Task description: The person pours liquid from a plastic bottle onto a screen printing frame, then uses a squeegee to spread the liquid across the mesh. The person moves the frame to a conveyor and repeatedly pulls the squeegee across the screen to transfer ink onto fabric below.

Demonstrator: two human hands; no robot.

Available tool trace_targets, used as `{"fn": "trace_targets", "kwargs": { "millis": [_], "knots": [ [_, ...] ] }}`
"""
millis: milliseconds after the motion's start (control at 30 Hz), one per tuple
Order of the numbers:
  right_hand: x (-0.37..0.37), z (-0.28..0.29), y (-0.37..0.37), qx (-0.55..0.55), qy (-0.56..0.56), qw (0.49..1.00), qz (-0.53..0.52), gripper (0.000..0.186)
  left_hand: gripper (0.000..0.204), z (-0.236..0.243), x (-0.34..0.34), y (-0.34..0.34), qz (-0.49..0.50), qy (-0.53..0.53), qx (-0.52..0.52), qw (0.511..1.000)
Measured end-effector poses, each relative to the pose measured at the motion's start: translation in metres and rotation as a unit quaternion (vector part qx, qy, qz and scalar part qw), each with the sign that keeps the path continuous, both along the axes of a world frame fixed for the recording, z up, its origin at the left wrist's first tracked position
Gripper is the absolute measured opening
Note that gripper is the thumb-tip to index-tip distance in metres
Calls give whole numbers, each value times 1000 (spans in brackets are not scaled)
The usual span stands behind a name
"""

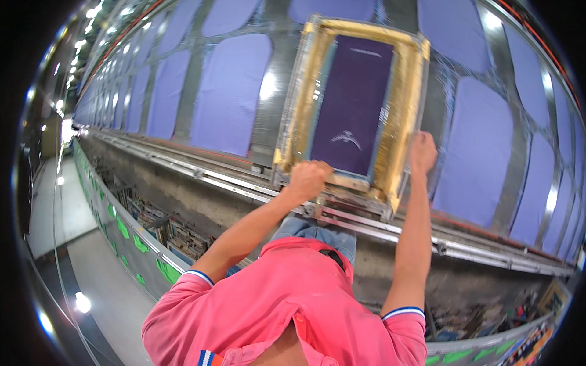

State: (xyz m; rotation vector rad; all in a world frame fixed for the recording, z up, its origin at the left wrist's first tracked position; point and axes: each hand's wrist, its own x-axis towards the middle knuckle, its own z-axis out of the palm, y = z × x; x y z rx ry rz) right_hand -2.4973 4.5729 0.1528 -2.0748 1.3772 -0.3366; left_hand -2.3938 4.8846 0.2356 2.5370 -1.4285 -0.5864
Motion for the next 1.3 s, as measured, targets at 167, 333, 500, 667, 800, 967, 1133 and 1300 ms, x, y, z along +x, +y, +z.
{"fn": "trace_targets", "kwargs": {
  "millis": [167, 333, 500, 667, 800, 967, 1133, 1300],
  "knots": [
    [-8, 13, -12, -57, -43, 997, -32, 36, 29, -16, 3, 18, -2, 20, -112, 994],
    [42, 95, 40, -21, -74, 996, -36, 32, 28, 8, 31, 61, 33, 4, -178, 984],
    [124, 53, 135, -36, -179, 983, -6, 24, 25, 5, 126, 157, 35, -9, -128, 991],
    [210, 32, 241, -3, -198, 979, -43, 31, 25, 19, 201, 246, 37, -54, -130, 989],
    [222, 30, 263, 28, -184, 980, -77, 29, 28, 24, 225, 263, 17, -50, -115, 992],
    [233, 22, 269, 25, -154, 984, -81, 27, 29, 31, 226, 271, 13, -32, -116, 993],
    [237, 2, 270, 6, -123, 989, -87, 29, 32, 12, 218, 294, 18, -13, -69, 997],
    [257, 4, 274, 4, -87, 992, -92, 27, 33, -6, 227, 305, 2, -68, -124, 990]
  ]
}}
